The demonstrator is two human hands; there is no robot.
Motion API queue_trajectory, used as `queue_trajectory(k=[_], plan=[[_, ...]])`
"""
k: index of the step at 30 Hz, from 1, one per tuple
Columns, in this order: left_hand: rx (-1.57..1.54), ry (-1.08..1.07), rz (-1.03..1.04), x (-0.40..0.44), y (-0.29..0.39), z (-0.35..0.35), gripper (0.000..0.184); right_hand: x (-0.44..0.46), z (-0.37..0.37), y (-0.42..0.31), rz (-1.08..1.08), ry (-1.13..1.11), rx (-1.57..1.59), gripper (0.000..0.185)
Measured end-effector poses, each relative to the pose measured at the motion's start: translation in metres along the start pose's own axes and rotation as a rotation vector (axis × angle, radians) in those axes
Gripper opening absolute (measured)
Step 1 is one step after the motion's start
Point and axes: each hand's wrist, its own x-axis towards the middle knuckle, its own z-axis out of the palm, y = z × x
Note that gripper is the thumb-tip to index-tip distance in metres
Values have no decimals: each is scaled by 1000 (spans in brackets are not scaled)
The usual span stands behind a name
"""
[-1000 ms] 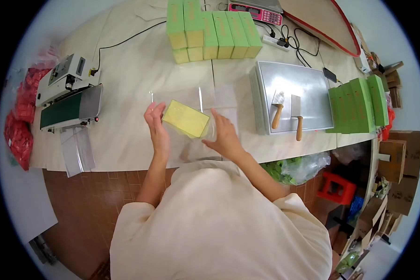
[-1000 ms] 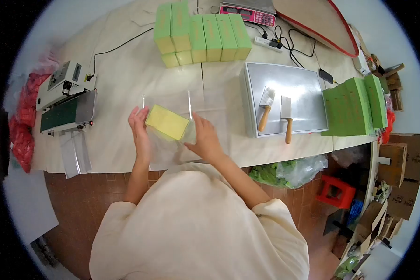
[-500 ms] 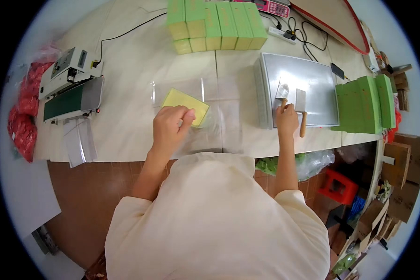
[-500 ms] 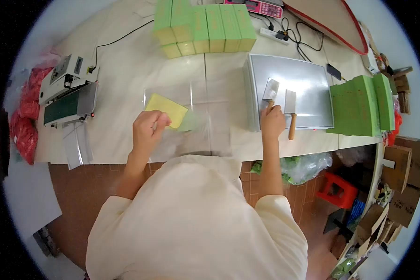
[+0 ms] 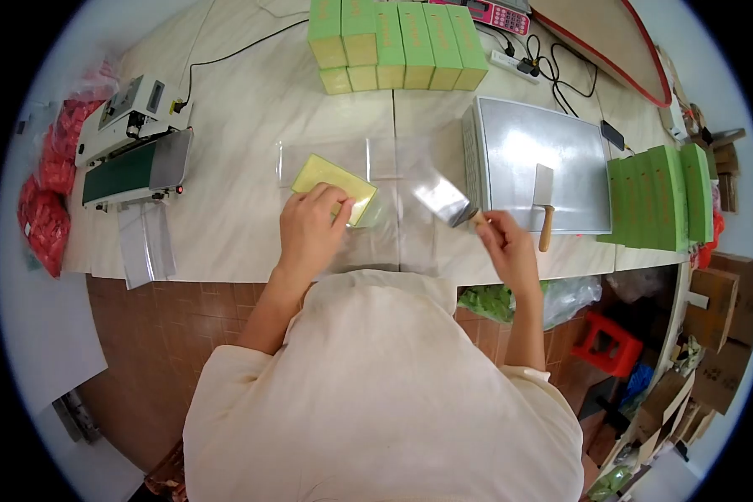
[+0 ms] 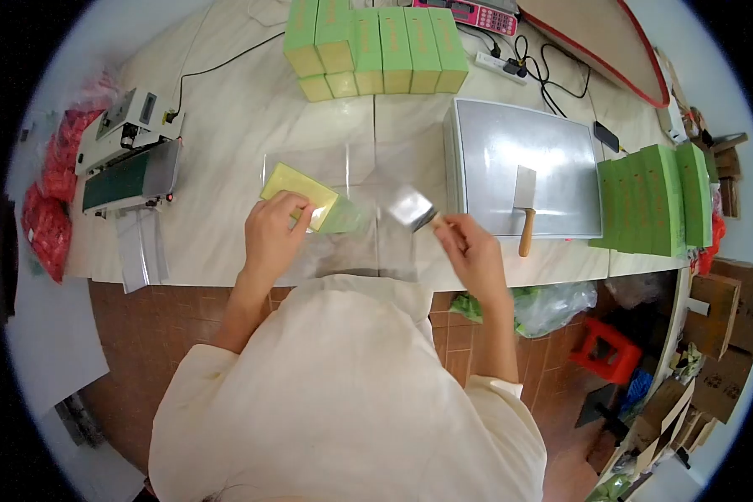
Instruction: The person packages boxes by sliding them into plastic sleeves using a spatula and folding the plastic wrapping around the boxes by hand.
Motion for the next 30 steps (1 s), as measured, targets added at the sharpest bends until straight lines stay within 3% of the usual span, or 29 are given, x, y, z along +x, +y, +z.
queue_trajectory(k=[5,13,18,23,30], plan=[[17,87,21,-1,-12,8,9,-12,1,-37,-140,-190,-48,20],[79,164,30,-2,-26,8,13,-11,30,-45,-270,-208,-93,18],[-54,230,-21,5,-29,3,15,-6,39,-49,-222,-206,-114,18],[-145,66,61,8,-45,7,6,7,54,-54,-222,-202,-159,18],[-192,44,122,9,-48,13,3,18,60,-57,-325,-117,-265,18]])
